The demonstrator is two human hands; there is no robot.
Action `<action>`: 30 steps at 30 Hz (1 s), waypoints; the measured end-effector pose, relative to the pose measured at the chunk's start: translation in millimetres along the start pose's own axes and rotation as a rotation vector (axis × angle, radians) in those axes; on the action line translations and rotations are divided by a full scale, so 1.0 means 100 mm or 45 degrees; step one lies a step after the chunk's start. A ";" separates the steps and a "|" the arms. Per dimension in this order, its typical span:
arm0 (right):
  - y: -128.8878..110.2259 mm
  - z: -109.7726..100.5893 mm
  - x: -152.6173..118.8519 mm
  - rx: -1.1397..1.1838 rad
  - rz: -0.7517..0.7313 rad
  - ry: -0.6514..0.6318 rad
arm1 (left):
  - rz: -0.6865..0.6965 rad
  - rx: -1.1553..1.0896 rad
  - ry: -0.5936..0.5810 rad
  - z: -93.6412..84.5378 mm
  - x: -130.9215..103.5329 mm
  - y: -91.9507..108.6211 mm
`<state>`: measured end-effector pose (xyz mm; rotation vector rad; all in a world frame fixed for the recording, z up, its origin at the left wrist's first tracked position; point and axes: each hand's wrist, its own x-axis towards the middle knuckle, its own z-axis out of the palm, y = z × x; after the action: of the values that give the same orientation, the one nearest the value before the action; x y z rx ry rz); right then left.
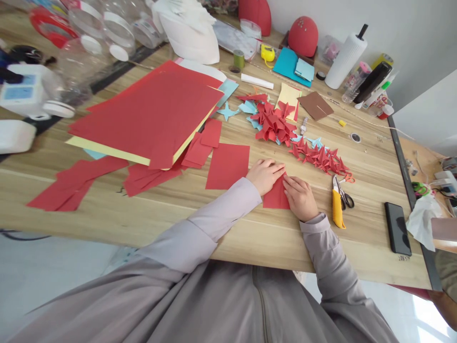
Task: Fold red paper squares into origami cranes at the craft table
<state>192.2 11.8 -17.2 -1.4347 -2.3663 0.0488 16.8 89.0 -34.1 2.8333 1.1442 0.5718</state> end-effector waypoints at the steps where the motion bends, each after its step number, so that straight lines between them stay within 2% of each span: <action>1: 0.00 0.00 0.00 0.012 0.014 0.018 | -0.001 -0.003 0.005 0.01 0.00 0.00; 4: 0.00 -0.01 0.00 0.027 0.046 0.050 | -0.002 -0.009 0.017 0.02 0.00 -0.01; 17: -0.01 -0.04 0.01 -0.051 0.046 -0.048 | -0.026 -0.057 -0.042 -0.03 0.00 0.00; 30: -0.02 -0.05 0.01 -0.104 0.019 -0.062 | -0.014 -0.017 -0.053 -0.02 0.00 0.01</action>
<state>191.3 11.0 -11.8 -1.5048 -2.4225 -0.0092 16.2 88.3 -31.8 2.8116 1.1439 0.5160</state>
